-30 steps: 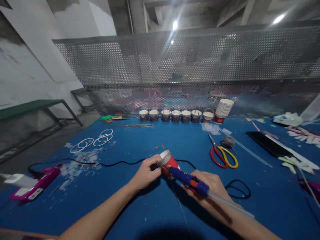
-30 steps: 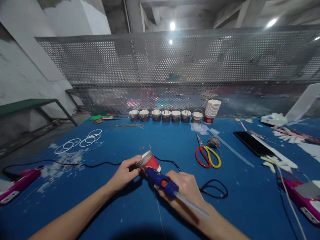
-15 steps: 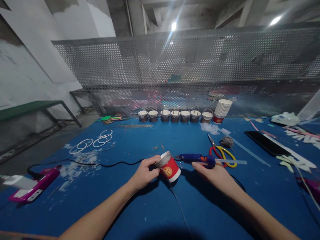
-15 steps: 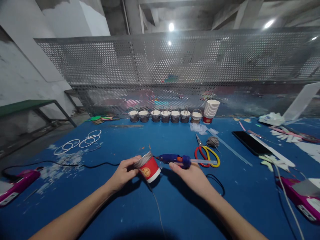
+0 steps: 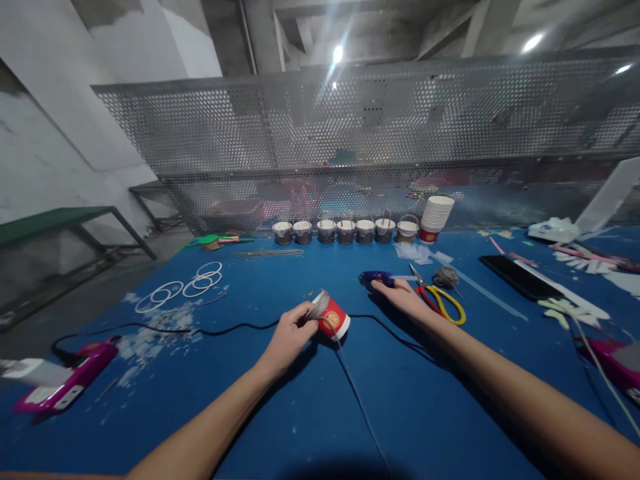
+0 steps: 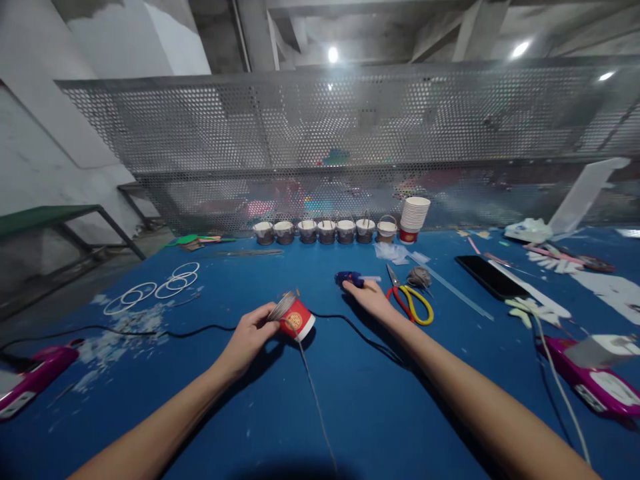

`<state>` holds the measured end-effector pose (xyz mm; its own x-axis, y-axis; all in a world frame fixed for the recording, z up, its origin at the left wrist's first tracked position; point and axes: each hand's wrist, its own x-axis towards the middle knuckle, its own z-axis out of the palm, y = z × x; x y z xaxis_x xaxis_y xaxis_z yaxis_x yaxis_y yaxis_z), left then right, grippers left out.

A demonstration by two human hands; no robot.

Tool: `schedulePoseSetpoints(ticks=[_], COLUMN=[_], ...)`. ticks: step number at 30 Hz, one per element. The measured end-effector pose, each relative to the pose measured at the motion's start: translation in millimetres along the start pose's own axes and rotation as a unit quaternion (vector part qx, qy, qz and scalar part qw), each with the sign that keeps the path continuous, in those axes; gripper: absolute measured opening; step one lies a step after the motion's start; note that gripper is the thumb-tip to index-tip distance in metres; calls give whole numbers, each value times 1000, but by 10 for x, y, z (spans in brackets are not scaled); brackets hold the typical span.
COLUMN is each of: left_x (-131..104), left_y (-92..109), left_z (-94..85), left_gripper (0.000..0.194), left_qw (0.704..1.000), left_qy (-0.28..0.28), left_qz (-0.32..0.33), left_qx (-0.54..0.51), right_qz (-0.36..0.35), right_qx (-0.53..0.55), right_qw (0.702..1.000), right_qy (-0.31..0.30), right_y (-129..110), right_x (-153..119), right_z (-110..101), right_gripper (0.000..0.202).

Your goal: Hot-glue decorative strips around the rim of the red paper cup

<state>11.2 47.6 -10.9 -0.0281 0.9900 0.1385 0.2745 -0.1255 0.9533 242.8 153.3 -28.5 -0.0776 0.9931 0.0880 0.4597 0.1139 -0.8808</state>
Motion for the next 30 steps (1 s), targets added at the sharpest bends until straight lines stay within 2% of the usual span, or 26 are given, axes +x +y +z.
schedulePoseSetpoints(ticks=[3,6,10,11,12,14,16,18,21,23,24,25,30], left_x=[-2,-11,-29,-34,-40,-52,-61,-66,-63,-60,-59,-58,-53], left_y=[-19,-20,-5,-4,-5,-15,-33,-55,-83,-93,-96,-98,-120], left_z=[8,21,46,52,57,65,66,60,45,39,38,39,38], left_gripper=[9,9,10,10,11,12,13,13,12,12,12,12,10], left_qw=[1000,1000,999,998,996,989,971,941,886,864,860,859,879], left_qy=[10,19,32,32,30,32,45,67,91,91,88,84,63], left_qz=[0,5,36,50,67,110,168,242,341,373,378,378,337], left_qx=[-9,-6,18,30,47,97,163,228,300,325,332,335,331], right_qz=[10,20,28,22,12,5,55,124,197,216,222,226,257], right_qx=[1,-3,-1,16,48,127,195,254,404,485,505,508,434], right_qw=[1000,999,990,988,990,992,976,949,880,829,813,809,842], right_qy=[7,35,139,150,133,28,-81,-139,-154,-176,-186,-193,-191], right_y=[67,120,75,26,-38,-189,-341,-464,-569,-587,-581,-567,-439], right_x=[-18,-120,-363,-437,-512,-647,-747,-806,-843,-851,-852,-852,-826], right_z=[-7,-131,-320,-330,-314,-194,24,278,574,656,665,659,594], right_gripper=[24,26,29,29,28,25,22,25,23,17,14,12,10])
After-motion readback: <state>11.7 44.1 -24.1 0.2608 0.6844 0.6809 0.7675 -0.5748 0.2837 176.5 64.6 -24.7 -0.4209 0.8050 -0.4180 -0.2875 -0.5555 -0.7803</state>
